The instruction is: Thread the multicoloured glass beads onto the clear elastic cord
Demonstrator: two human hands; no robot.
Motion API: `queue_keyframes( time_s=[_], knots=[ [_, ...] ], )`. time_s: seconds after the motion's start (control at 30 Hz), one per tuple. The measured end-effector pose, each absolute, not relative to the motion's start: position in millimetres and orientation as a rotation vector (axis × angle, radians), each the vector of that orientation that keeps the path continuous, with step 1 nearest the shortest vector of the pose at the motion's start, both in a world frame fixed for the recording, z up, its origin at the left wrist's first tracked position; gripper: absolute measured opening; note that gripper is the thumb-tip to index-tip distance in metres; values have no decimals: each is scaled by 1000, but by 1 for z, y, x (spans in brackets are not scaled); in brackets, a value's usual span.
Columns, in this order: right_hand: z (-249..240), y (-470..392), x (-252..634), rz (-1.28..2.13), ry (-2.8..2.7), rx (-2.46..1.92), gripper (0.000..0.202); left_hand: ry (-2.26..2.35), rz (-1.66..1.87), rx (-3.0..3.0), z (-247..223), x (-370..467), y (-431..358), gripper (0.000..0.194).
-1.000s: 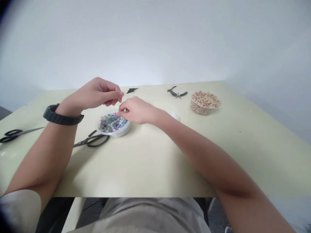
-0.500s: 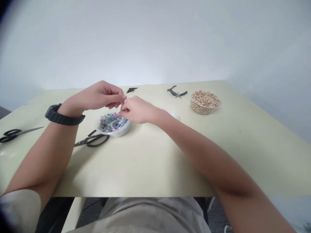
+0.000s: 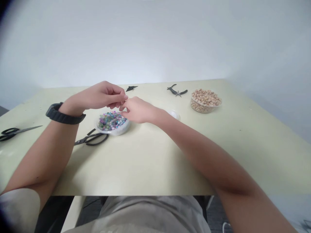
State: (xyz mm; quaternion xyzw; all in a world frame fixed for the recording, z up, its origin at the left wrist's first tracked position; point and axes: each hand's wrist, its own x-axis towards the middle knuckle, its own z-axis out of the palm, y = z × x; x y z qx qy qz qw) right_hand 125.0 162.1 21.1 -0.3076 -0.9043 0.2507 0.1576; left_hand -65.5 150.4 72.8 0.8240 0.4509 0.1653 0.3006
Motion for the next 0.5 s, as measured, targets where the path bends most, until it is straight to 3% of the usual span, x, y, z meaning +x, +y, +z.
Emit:
queue_keyframes(
  time_s=[0.5],
  knots=[
    [20, 164, 127, 725, -2618, -900, 40, 1220, 438, 2154, 69, -60, 149, 27]
  ],
)
